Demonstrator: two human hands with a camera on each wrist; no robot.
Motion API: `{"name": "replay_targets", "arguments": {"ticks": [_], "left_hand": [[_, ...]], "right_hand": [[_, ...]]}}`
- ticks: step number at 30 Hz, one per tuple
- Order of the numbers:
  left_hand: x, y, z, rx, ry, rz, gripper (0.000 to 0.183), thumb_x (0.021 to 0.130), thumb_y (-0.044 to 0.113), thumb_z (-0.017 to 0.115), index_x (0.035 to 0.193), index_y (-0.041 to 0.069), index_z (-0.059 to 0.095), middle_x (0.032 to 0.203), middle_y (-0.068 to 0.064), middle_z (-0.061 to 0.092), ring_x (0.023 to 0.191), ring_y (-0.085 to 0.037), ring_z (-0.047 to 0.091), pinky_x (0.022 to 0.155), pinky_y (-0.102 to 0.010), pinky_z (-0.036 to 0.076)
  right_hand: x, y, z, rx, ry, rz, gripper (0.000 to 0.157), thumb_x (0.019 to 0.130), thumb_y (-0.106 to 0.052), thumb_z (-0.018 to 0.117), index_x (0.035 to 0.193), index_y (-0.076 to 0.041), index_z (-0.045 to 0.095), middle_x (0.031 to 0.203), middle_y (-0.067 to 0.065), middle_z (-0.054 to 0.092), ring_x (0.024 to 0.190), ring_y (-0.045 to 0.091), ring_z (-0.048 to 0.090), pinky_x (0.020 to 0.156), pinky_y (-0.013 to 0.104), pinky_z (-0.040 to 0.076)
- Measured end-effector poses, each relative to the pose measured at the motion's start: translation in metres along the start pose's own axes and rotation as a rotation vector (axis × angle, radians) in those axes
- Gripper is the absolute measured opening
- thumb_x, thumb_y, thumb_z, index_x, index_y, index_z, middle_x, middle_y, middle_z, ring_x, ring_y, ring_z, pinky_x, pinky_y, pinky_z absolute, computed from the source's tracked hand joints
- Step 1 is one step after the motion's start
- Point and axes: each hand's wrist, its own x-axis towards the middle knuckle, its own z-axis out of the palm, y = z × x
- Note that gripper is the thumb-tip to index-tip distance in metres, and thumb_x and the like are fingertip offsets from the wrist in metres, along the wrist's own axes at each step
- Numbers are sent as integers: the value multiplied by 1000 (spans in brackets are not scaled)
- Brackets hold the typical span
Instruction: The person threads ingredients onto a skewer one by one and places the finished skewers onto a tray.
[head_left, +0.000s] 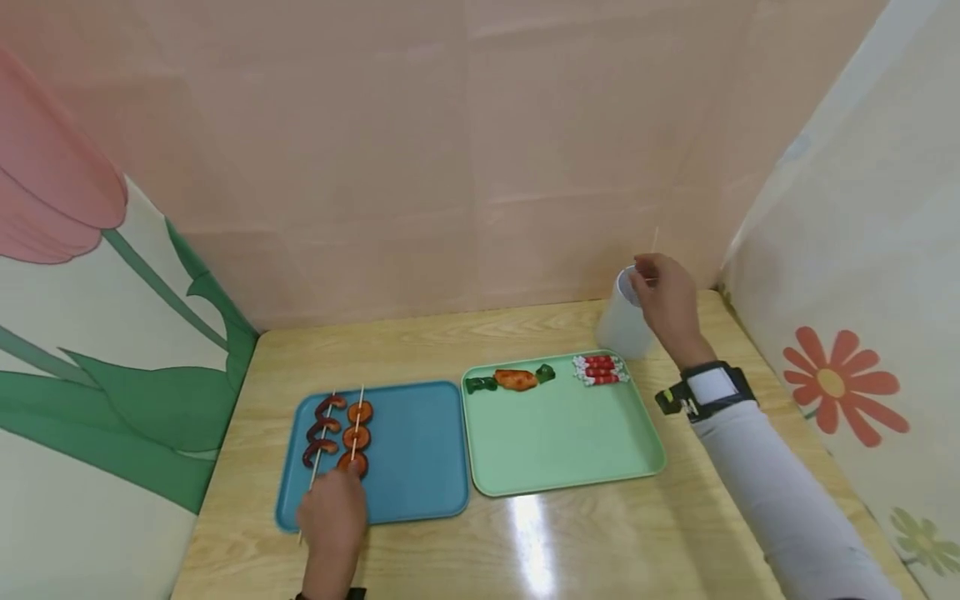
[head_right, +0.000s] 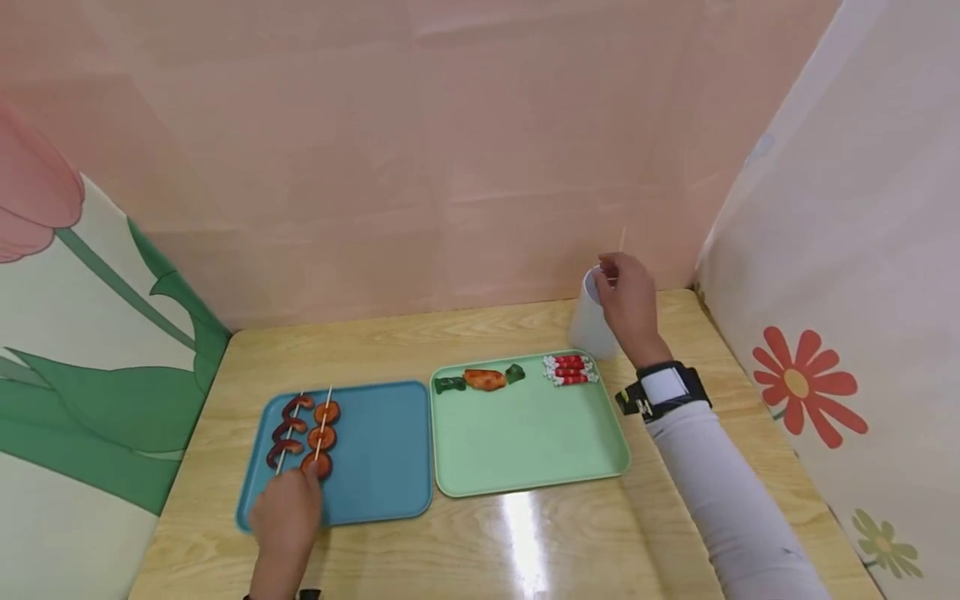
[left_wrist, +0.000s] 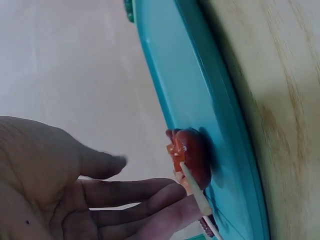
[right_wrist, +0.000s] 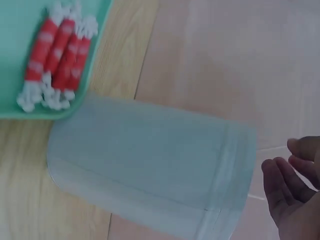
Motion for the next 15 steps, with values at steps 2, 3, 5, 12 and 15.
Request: {"name": "replay_targets", "arguments": {"ticks": [2, 3, 5, 12, 15], "left_hand": [[0, 2, 0, -3, 19, -6, 48, 105, 27, 54, 74, -6, 70, 70, -24, 66, 61, -46, 65, 48, -56, 50], [-1, 3, 0, -4, 29, -8, 48, 105, 27, 54, 74, -6, 70, 70, -24, 66, 61, -46, 64, 48, -56, 50], [-1, 4, 2, -13, 54, -5, 48, 105, 28, 54, 74, -6, 70, 70, -24, 65, 61, -46, 64, 48, -57, 50], [0, 7, 5, -53, 46, 20, 49, 105, 30, 55, 76, -6, 71, 69, -21, 64, 60, -45, 63, 48, -57, 49], [-1, 7, 5, -65, 32, 9, 48, 104, 31, 55, 83, -8, 73, 73, -23, 65, 64, -48, 64, 52, -59, 50]], "right_hand": [[14, 2, 3, -45, -55, -10, 36, 101, -13, 63, 133, 4, 61, 125, 27, 66, 111, 43, 65, 96, 56, 53], [20, 2, 5, -74, -77, -11, 37, 101, -14, 63, 134, 4, 61, 126, 28, 65, 112, 44, 64, 97, 58, 52], [28, 0, 8, -111, -107, 1, 39, 102, -16, 62, 135, 6, 59, 126, 30, 63, 114, 45, 61, 97, 59, 50], [38, 5, 10, -151, -86, 78, 34, 104, -13, 55, 130, 10, 56, 117, 30, 58, 109, 45, 55, 94, 58, 48], [38, 9, 10, -154, -77, 60, 29, 104, -10, 55, 124, 10, 61, 112, 30, 61, 106, 45, 56, 94, 60, 47]]}}
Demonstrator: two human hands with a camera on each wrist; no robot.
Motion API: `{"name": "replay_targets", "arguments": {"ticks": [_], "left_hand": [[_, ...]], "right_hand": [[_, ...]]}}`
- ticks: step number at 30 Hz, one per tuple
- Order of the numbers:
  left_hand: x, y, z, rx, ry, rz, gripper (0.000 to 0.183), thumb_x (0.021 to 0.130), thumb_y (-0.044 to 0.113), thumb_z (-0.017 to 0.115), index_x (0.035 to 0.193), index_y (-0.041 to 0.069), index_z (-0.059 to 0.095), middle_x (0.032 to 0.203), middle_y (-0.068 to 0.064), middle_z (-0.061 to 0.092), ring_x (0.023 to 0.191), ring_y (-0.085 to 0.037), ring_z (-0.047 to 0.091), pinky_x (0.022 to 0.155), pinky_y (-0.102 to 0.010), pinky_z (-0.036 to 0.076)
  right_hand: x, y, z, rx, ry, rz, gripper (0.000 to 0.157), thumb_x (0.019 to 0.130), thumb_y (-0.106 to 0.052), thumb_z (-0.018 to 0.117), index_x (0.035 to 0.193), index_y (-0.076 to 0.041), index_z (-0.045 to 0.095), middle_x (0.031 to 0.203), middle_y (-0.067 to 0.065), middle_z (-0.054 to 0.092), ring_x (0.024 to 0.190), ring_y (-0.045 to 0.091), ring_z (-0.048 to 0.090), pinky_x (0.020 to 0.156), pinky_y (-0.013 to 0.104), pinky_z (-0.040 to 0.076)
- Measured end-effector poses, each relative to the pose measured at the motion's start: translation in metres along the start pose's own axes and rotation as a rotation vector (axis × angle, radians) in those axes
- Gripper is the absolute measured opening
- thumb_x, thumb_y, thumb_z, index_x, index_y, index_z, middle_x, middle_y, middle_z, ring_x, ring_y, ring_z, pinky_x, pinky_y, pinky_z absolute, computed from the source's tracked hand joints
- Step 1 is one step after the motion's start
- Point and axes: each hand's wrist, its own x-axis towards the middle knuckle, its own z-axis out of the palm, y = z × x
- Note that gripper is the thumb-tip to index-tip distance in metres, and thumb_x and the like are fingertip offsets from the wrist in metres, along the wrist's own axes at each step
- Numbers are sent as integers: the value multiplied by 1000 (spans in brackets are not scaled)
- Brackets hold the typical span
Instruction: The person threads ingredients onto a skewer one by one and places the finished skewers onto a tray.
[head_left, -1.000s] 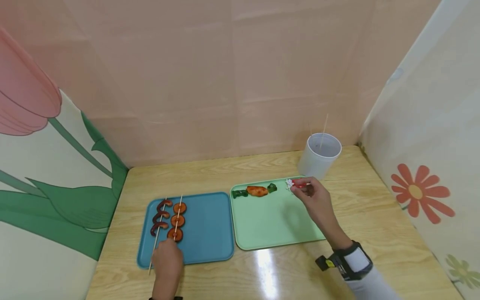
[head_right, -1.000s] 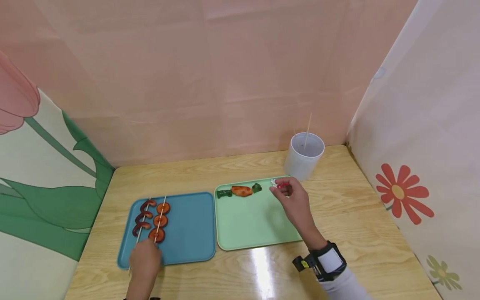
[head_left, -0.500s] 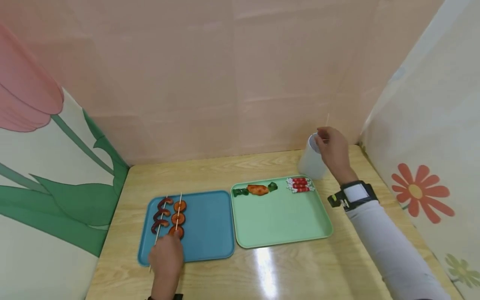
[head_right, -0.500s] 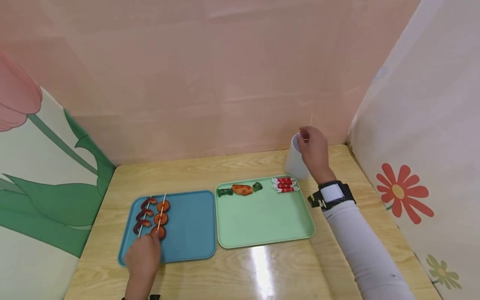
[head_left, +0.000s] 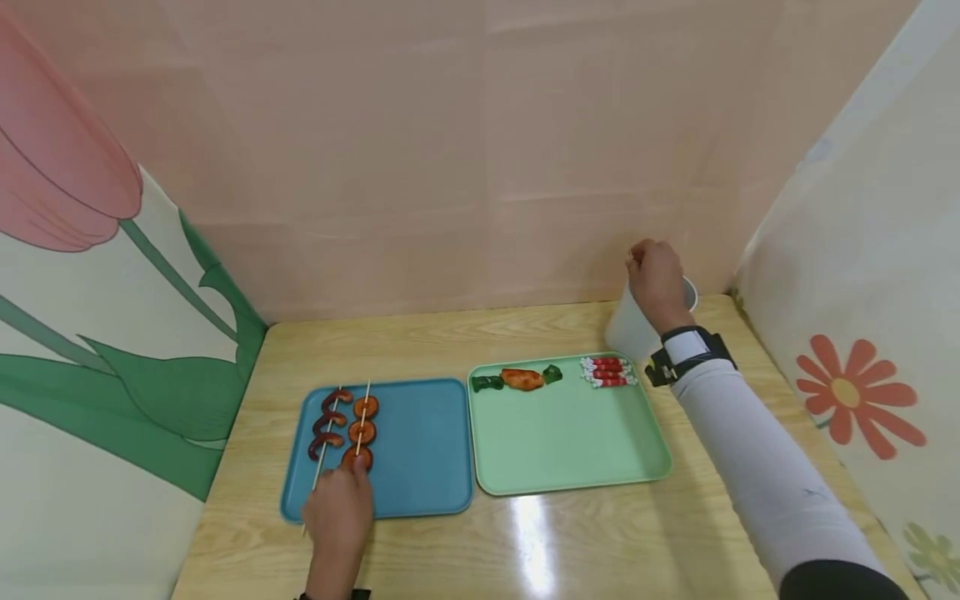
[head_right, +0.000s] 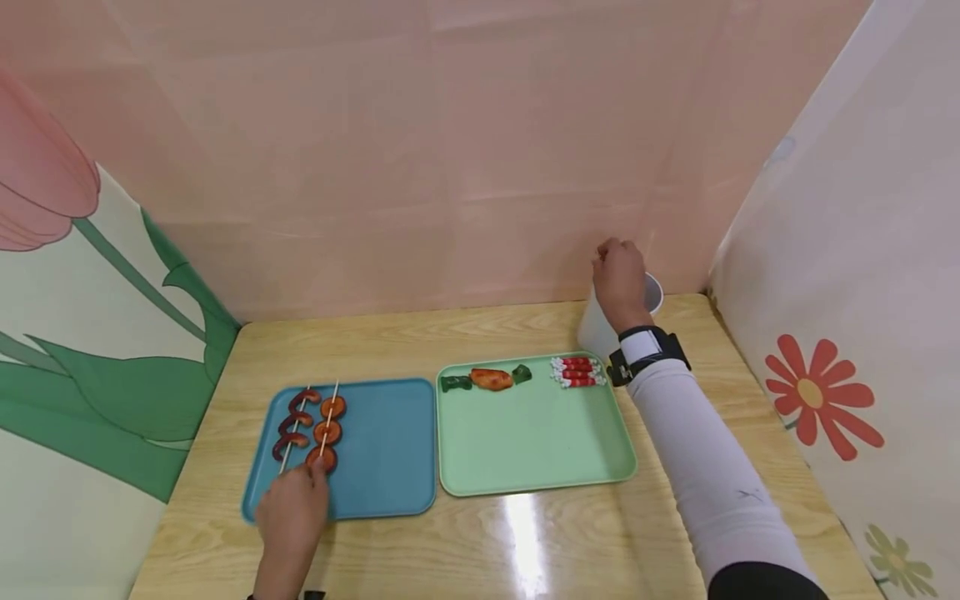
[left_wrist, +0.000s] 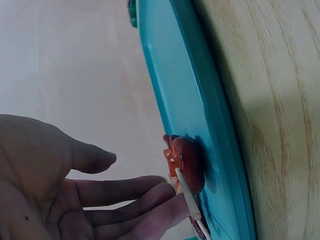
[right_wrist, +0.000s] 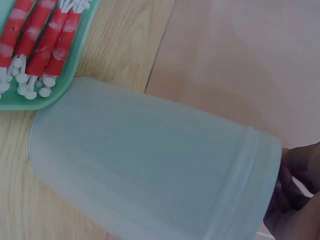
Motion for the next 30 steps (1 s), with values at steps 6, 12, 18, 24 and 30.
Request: {"name": "replay_targets", "arguments": {"ticks": [6, 12, 18, 24, 30], "left_hand": [[-4, 2, -1, -36, 90, -8, 43, 103, 30, 56, 100, -8, 75, 90, -28, 67, 75, -48, 67, 57, -60, 52], [-10, 7, -7, -113, 246, 57, 35, 102, 27, 60, 107, -4, 75, 98, -25, 69, 81, -47, 68, 61, -63, 53], [-11, 19, -7, -250, 387, 299, 19, 96, 11, 70, 109, -2, 75, 93, -18, 72, 70, -34, 69, 54, -49, 55], [-16, 54, -14, -514, 263, 583, 39, 93, 9, 74, 131, 7, 66, 107, -7, 72, 93, -23, 72, 70, -38, 62], [-19, 85, -21, -644, 101, 780, 55, 91, 10, 74, 143, 8, 58, 121, -8, 72, 113, -24, 71, 88, -39, 62]], "right_hand": [[-6, -6, -4, 25, 117, -48, 29, 107, -17, 50, 122, 6, 61, 114, 27, 60, 106, 43, 57, 94, 57, 47], [-24, -54, -30, 126, 440, -284, 24, 105, -18, 57, 116, 2, 62, 108, 23, 59, 96, 34, 63, 85, 32, 51], [-67, -127, -57, 354, 458, -517, 20, 98, -10, 68, 109, 7, 65, 104, 21, 66, 94, 22, 69, 89, 12, 53], [-119, -177, -61, 746, -95, -500, 14, 93, 4, 69, 106, 5, 62, 103, 12, 67, 94, 12, 73, 82, 23, 62], [-153, -196, -54, 928, -498, -350, 11, 97, -3, 67, 105, 2, 61, 102, 13, 67, 94, 22, 76, 83, 35, 64]]}}
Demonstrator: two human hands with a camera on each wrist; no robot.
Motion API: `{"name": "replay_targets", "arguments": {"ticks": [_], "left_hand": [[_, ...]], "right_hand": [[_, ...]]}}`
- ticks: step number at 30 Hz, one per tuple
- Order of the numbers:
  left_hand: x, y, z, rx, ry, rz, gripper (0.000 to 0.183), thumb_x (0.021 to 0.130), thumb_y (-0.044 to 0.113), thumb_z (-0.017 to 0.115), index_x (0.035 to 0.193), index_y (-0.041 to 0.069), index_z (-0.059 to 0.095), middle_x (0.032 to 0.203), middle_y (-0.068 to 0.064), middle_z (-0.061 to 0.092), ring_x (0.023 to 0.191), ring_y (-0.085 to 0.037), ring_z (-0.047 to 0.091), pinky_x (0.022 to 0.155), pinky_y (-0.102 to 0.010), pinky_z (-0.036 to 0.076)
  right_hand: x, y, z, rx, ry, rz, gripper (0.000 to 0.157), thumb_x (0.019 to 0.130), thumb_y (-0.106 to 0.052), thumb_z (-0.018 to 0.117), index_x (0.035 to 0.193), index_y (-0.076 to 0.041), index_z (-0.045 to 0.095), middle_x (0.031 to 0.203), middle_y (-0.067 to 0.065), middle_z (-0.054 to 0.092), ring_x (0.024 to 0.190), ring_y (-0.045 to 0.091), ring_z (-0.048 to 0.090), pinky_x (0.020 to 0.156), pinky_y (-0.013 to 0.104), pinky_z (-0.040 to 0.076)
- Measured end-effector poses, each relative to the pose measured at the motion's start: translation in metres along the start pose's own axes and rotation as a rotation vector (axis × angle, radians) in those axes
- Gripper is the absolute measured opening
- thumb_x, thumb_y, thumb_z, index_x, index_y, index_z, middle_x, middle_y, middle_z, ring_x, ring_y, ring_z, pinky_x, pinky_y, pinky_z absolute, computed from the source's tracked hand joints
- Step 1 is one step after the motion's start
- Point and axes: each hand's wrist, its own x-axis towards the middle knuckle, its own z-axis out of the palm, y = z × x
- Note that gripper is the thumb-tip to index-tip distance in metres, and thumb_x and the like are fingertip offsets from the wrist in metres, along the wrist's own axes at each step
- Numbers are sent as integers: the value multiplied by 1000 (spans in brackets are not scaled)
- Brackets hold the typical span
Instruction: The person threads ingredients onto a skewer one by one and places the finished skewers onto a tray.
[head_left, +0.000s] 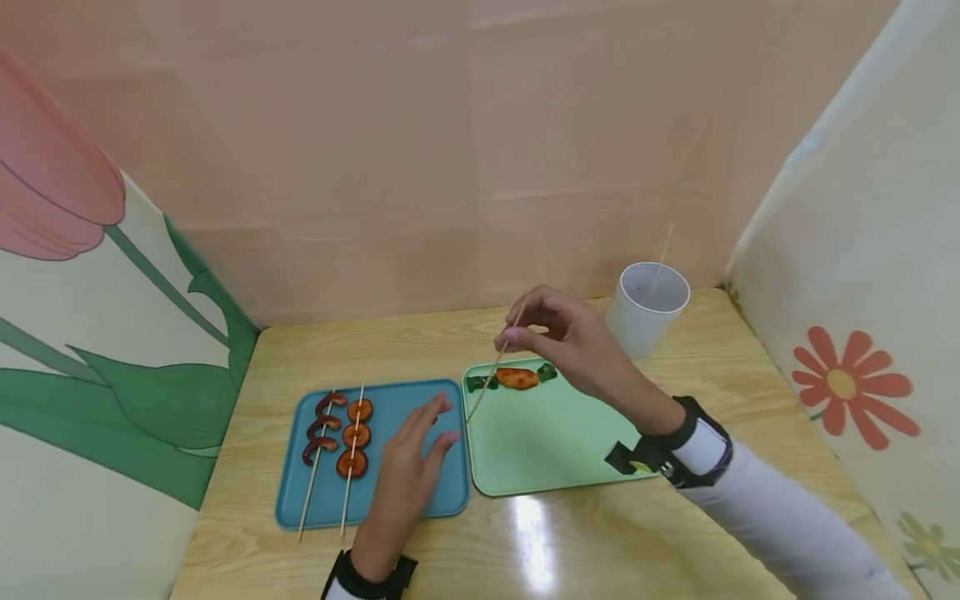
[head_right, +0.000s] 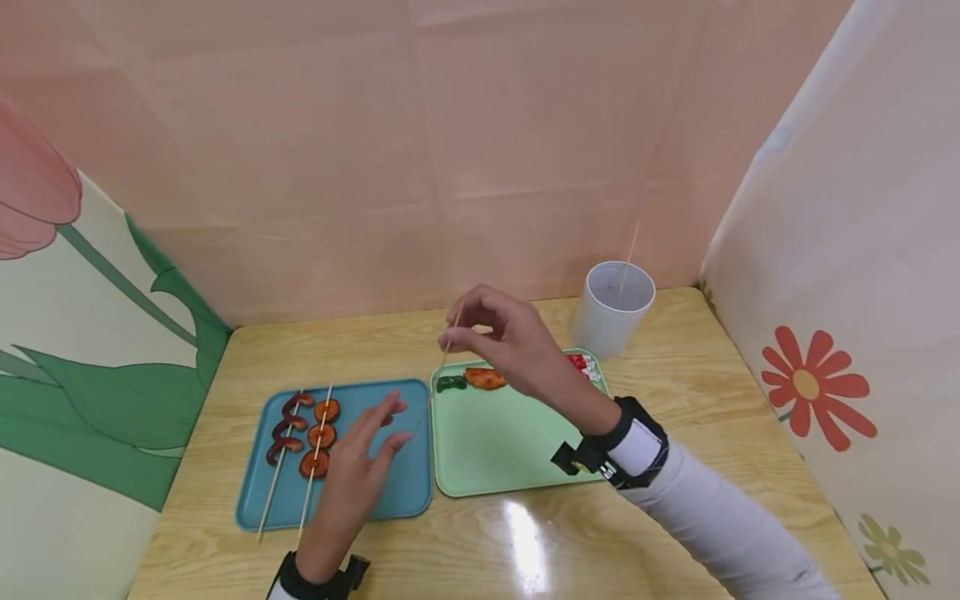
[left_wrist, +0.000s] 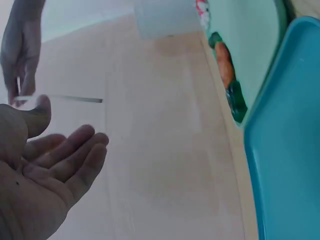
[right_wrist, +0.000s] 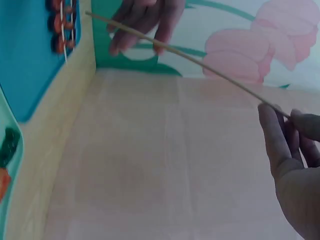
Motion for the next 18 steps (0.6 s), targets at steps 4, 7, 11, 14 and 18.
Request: {"name": "replay_targets", "arguments": {"ticks": [4, 7, 11, 14, 18], "left_hand": [[4, 7, 6, -87, -44, 23, 48, 90, 4, 74, 137, 5, 64, 109, -9, 77, 101, -19, 76, 82, -31, 63], [4, 10, 9, -182, -71, -28, 33, 93, 0, 69, 126, 4, 71, 96, -8, 79, 88, -15, 77, 75, -25, 63], [4, 12, 10, -222, -67, -97, 18, 97, 0, 63, 110, 2, 76, 84, -6, 75, 75, -13, 74, 69, -24, 62], [4, 11, 11, -216, -34, -128, 14, 97, -1, 62, 103, 3, 75, 79, -6, 72, 71, -12, 72, 66, -24, 61], [3, 9, 9, -219, 8, -151, 14, 97, -2, 62, 100, 5, 74, 74, -5, 70, 68, -11, 70, 64, -24, 61]], "right_hand": [[-5, 4, 10, 47, -63, 38, 9, 97, -6, 67, 104, -1, 62, 101, 9, 68, 95, 21, 76, 82, 35, 64], [-7, 10, 13, 78, -78, 44, 10, 96, -7, 69, 102, -2, 63, 101, 7, 68, 96, 19, 76, 83, 36, 64], [-5, 23, 12, 37, -72, 61, 15, 96, -9, 69, 109, -2, 65, 104, 10, 71, 99, 22, 75, 86, 36, 63], [-1, 47, 2, -187, -70, 116, 21, 99, -13, 66, 118, -3, 67, 109, 13, 73, 102, 26, 73, 88, 36, 62], [1, 108, -14, -658, -127, 241, 23, 100, -13, 65, 121, -4, 68, 109, 13, 71, 99, 28, 70, 86, 41, 61]]}}
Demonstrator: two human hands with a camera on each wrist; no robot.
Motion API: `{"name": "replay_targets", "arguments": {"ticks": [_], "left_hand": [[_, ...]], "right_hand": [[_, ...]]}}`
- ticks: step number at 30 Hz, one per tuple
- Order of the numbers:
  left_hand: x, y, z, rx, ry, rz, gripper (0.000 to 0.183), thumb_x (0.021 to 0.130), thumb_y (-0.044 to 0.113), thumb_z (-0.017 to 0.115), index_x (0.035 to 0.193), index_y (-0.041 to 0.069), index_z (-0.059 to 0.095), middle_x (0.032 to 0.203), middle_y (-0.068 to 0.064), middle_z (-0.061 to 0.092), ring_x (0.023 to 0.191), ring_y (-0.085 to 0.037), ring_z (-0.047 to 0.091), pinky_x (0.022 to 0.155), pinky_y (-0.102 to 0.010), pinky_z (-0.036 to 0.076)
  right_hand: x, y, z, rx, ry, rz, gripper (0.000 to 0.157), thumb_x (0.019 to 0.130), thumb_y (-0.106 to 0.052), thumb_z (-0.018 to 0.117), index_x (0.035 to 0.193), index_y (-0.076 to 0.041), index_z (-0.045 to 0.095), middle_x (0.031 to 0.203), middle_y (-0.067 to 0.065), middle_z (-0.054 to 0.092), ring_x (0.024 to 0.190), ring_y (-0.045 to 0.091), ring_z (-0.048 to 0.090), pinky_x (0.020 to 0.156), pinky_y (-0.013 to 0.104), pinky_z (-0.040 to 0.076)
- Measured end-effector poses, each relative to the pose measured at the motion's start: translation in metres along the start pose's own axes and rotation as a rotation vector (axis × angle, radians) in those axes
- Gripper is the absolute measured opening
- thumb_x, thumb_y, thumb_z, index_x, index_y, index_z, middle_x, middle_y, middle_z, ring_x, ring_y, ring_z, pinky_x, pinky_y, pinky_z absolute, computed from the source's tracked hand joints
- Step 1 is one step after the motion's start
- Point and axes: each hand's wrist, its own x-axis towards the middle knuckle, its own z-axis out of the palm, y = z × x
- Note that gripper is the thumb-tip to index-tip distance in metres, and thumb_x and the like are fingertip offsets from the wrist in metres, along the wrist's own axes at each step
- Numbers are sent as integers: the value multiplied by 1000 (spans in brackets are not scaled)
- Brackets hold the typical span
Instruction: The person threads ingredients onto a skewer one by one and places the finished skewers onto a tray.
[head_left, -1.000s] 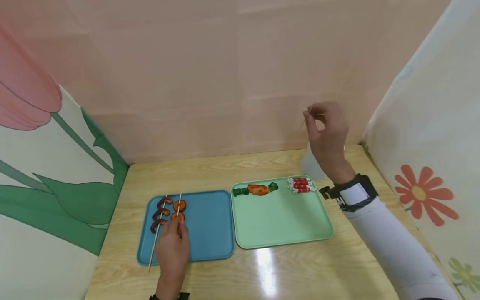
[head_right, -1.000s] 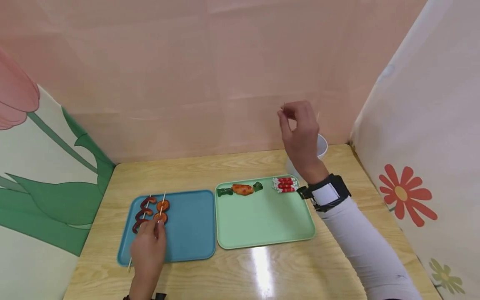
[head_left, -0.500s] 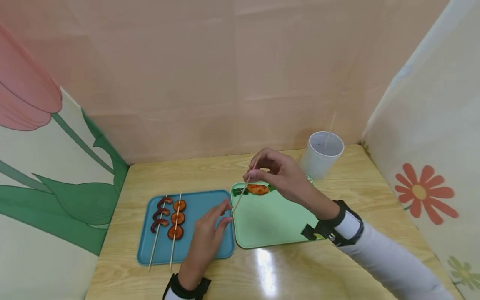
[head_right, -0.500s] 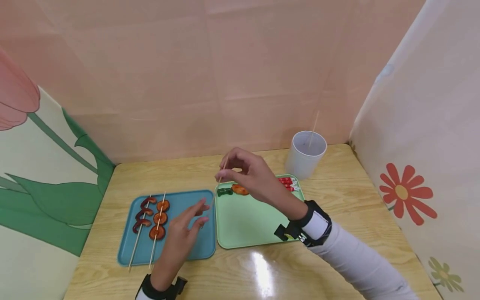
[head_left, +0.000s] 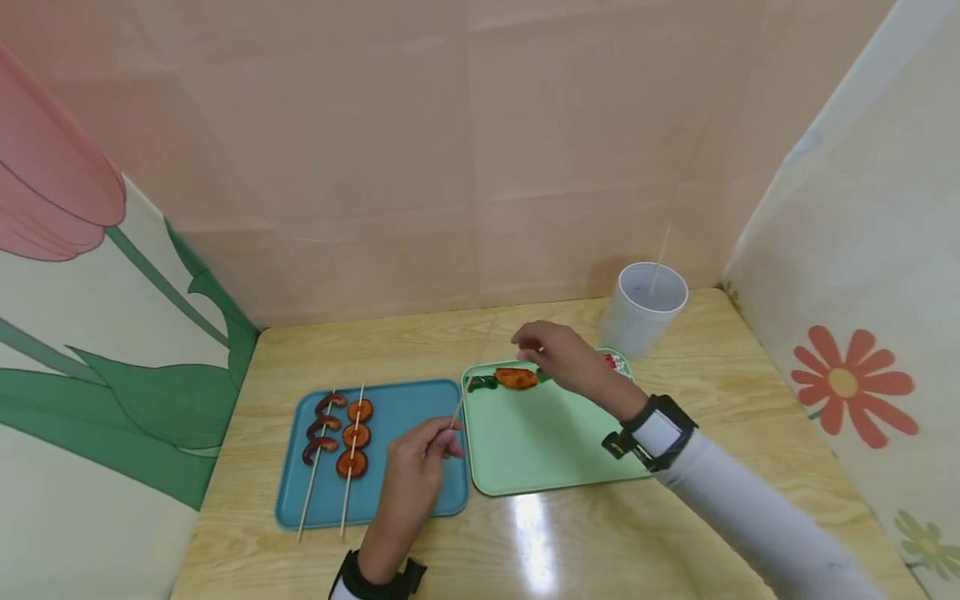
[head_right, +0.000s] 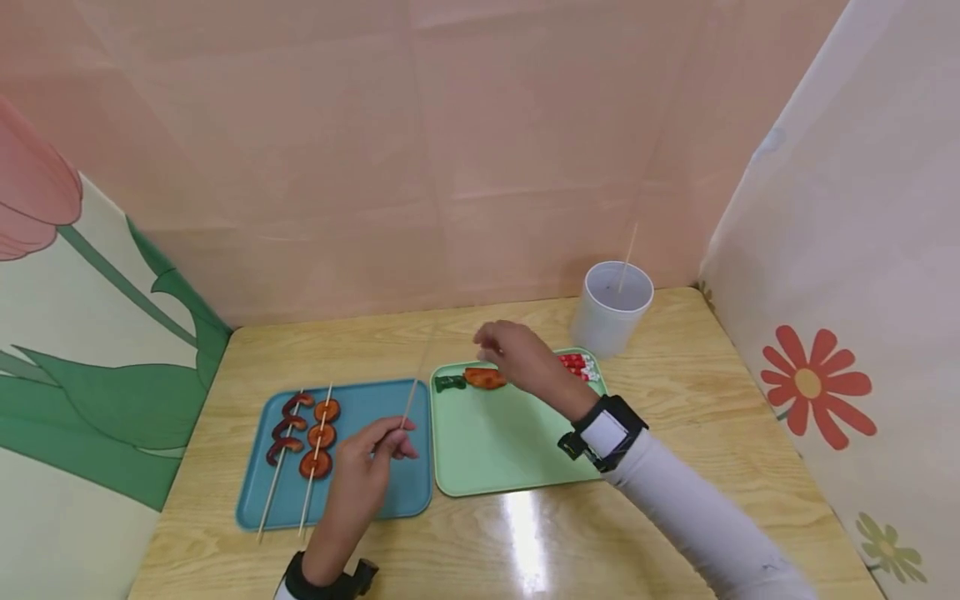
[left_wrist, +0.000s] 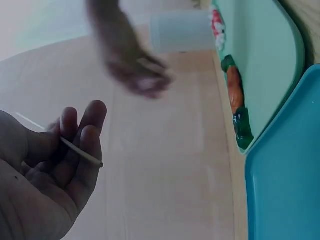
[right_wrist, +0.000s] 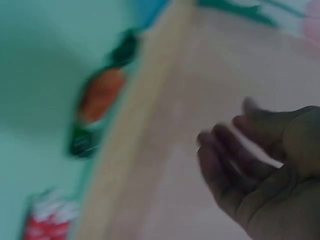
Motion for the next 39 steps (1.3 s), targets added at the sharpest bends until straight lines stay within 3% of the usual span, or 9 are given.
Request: {"name": "replay_targets", "arguments": {"ticks": [3, 6, 10, 14, 20, 23, 30, 35, 39], "left_hand": [[-1, 0, -2, -12, 9, -17, 14, 97, -2, 62, 99, 4, 74, 72, -4, 68, 66, -11, 69, 62, -25, 61], [-3, 0, -3, -25, 1, -50, 14, 98, -3, 62, 99, 4, 74, 72, -4, 68, 65, -11, 69, 62, -29, 62], [-6, 0, -3, -40, -10, -106, 15, 99, -2, 61, 100, 6, 74, 73, -3, 67, 66, -9, 69, 63, -33, 63], [-7, -1, -4, -22, -15, -130, 16, 99, -1, 61, 101, 8, 74, 73, -1, 68, 66, -7, 69, 63, -30, 63], [-6, -3, -3, 23, -30, -136, 15, 99, 0, 61, 101, 8, 74, 73, -1, 67, 66, -6, 68, 63, -24, 61], [-5, -6, -1, 66, -34, -130, 15, 99, 1, 62, 101, 9, 75, 73, 0, 67, 66, -6, 68, 63, -22, 60], [-7, -13, 3, 193, -11, -73, 14, 98, 0, 63, 100, 4, 77, 73, -1, 68, 62, -7, 66, 58, -17, 56], [-7, -13, 2, 265, 8, -45, 20, 96, -6, 62, 98, 7, 78, 74, -1, 70, 61, -6, 66, 56, -15, 54], [-7, -14, 2, 303, 11, -25, 25, 94, -10, 62, 98, 8, 79, 77, 1, 71, 61, -3, 64, 55, -14, 53]], "right_hand": [[5, 48, 25, -267, -35, 28, 25, 95, -5, 70, 120, -2, 70, 104, 16, 67, 92, 30, 67, 81, 44, 60], [5, 85, 45, -389, -18, -18, 27, 91, 3, 70, 117, -1, 72, 101, 19, 63, 87, 32, 64, 74, 44, 59], [1, 112, 61, -427, 27, -83, 23, 90, 9, 67, 109, -1, 74, 101, 17, 59, 88, 30, 61, 74, 42, 58], [-3, 121, 65, -419, 50, -104, 19, 89, 9, 69, 106, 1, 74, 99, 15, 58, 89, 28, 62, 77, 40, 58], [-1, 101, 46, -283, 74, -83, 23, 89, 3, 74, 112, 6, 69, 103, 18, 63, 95, 32, 66, 85, 44, 61], [1, 84, 29, -115, 78, -37, 27, 94, -1, 71, 120, 5, 66, 111, 19, 64, 101, 34, 68, 88, 46, 61], [-3, 34, -18, 319, 25, 81, 35, 101, -17, 66, 135, -10, 63, 132, 13, 64, 119, 30, 66, 98, 42, 59], [-12, 2, -41, 488, 30, 22, 41, 99, -21, 67, 139, -13, 60, 136, 10, 64, 116, 20, 67, 94, 26, 59], [-19, -14, -51, 562, 49, -48, 39, 100, -17, 67, 137, -9, 59, 134, 9, 66, 112, 15, 68, 93, 24, 58]]}}
